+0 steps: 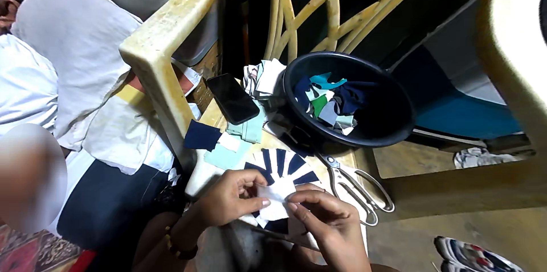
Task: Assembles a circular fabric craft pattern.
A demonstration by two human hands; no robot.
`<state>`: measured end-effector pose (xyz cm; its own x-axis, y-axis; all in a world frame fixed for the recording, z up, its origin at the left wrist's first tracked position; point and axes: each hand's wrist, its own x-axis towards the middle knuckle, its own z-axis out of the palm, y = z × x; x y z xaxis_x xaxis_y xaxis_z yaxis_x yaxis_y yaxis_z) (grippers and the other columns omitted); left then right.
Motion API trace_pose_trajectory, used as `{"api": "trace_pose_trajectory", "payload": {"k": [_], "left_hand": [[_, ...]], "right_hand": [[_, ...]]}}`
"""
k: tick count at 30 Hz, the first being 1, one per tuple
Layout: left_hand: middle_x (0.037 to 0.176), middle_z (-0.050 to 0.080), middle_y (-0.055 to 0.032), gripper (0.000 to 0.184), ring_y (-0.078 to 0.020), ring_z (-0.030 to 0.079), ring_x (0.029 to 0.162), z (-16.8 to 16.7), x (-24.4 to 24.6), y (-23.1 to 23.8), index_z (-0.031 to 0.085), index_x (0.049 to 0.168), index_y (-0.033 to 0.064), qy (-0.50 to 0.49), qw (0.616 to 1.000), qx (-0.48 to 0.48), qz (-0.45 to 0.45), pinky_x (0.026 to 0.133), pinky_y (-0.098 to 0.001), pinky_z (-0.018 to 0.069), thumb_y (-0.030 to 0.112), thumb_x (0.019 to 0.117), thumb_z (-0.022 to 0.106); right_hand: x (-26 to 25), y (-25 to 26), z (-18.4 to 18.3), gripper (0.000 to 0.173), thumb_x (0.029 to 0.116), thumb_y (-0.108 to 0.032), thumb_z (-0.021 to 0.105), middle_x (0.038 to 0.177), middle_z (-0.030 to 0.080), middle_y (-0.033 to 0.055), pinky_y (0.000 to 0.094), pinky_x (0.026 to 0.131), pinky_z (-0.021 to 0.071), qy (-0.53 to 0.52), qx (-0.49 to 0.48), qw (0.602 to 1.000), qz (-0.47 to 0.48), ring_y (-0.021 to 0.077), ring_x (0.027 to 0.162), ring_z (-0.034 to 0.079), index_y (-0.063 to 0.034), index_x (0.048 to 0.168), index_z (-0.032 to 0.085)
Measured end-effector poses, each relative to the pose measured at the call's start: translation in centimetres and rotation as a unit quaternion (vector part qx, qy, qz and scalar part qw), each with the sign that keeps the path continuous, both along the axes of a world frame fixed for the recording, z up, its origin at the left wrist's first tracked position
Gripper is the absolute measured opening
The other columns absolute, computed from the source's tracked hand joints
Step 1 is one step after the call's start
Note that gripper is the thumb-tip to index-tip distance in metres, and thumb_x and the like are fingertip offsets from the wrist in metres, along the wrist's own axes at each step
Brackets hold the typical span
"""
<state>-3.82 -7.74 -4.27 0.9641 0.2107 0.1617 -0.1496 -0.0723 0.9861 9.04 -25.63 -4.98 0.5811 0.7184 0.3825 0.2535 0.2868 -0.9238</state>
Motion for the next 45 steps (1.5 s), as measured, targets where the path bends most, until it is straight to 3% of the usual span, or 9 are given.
{"api": "trace_pose_trajectory", "payload": {"k": [6,9,11,15,21,29,35,40,45], "left_hand": [[0.08,0.067,0.0126,0.035,0.0039,0.064,0.07,1.2,-1.0,1.4,0.051,0.088,0.0158,0.072,0.997,-0.039,0.016,0.064,-0.0137,0.054,-0.008,0.0783,0.075],[0.081,0.064,0.0116,0.022,0.0083,0.057,0.071,0.1,-1.3,2.1,0.06,0.079,0.0106,0.015,1.0,0.005,-0.024,0.062,-0.0089,0.0474,-0.005,0.0795,0.075],[0.093,0.068,0.0027,0.011,0.0063,0.062,0.083,-0.3,-1.4,2.5,0.067,0.076,0.0021,-0.023,0.999,0.036,-0.034,0.072,-0.0095,0.0521,-0.006,0.0825,0.07],[0.097,0.071,-0.0025,0.01,0.0057,0.064,0.085,0.2,-1.2,2.1,0.074,0.09,-0.0032,0.021,0.993,0.105,0.046,0.075,-0.0101,0.0535,-0.002,0.0888,0.063],[0.096,0.069,0.0002,0.011,0.0047,0.061,0.078,0.4,0.0,1.4,0.073,0.094,-0.0005,0.053,0.986,0.076,0.141,0.067,-0.0097,0.0513,0.003,0.084,0.074],[0.104,0.067,-0.0058,0.015,0.0051,0.059,0.077,0.3,1.2,1.9,0.074,0.1,-0.0032,0.056,0.982,0.11,0.143,0.067,-0.0081,0.049,-0.001,0.0861,0.071],[0.104,0.069,-0.0099,0.017,0.001,0.056,0.077,-0.2,1.6,1.6,0.076,0.103,-0.0015,0.077,0.96,0.209,0.17,0.068,-0.0113,0.0454,0.0,0.0898,0.066],[0.108,0.069,-0.0123,0.02,-0.0028,0.057,0.078,-0.2,1.7,1.6,0.076,0.107,-0.001,0.092,0.95,0.252,0.16,0.07,-0.0134,0.0465,0.0,0.0921,0.062],[0.107,0.068,-0.0124,0.019,0.0004,0.055,0.075,-0.1,1.3,1.7,0.076,0.105,-0.0021,0.078,0.964,0.214,0.135,0.065,-0.0112,0.0444,0.001,0.0891,0.066]], "right_hand": [[0.0,-0.3,-0.9,0.008,0.081,-0.008,0.077,0.085,0.067,-0.0073,0.009,0.07,0.0504,-0.022,-0.05,0.996,0.067,-0.0055,0.079,0.06,-0.0135,0.087,0.079],[-0.1,-0.3,-0.9,0.006,0.0816,-0.011,0.079,0.083,0.068,-0.0088,0.0102,0.068,0.0518,0.017,-0.059,0.996,0.061,-0.005,0.077,0.061,-0.0137,0.087,0.079],[-0.2,-0.3,-0.8,0.009,0.0837,-0.009,0.077,0.086,0.069,-0.008,0.0111,0.068,0.0541,0.04,-0.061,0.997,0.04,-0.0042,0.076,0.063,-0.0114,0.091,0.08],[-0.8,0.4,-1.1,0.011,0.0806,-0.004,0.076,0.084,0.07,-0.0038,0.0112,0.064,0.0545,0.018,-0.068,0.997,-0.011,-0.0034,0.071,0.063,-0.0045,0.091,0.079],[-1.4,1.7,-1.7,0.01,0.0816,-0.008,0.073,0.078,0.068,-0.0021,0.0073,0.063,0.0501,-0.074,-0.095,0.989,-0.09,-0.0067,0.068,0.059,-0.0023,0.089,0.078],[-0.7,2.5,-2.2,0.01,0.0827,-0.012,0.072,0.081,0.069,-0.003,0.008,0.065,0.0487,-0.103,-0.109,0.978,-0.145,-0.006,0.071,0.059,-0.0048,0.088,0.077],[-0.3,2.4,-2.4,0.016,0.0861,-0.012,0.065,0.086,0.073,0.0,0.0131,0.075,0.0495,-0.153,-0.149,0.965,-0.154,0.0002,0.082,0.063,-0.0059,0.091,0.079],[-0.7,2.8,-2.5,0.025,0.0748,-0.005,0.062,0.086,0.072,0.0035,0.0183,0.072,0.0505,-0.198,-0.163,0.951,-0.172,0.0069,0.08,0.064,-0.0044,0.092,0.08],[-0.5,2.9,-2.3,0.014,0.0784,-0.009,0.065,0.08,0.071,0.0052,0.0202,0.076,0.0485,-0.3,-0.116,0.923,-0.211,0.0136,0.081,0.063,-0.0051,0.083,0.078]]}}
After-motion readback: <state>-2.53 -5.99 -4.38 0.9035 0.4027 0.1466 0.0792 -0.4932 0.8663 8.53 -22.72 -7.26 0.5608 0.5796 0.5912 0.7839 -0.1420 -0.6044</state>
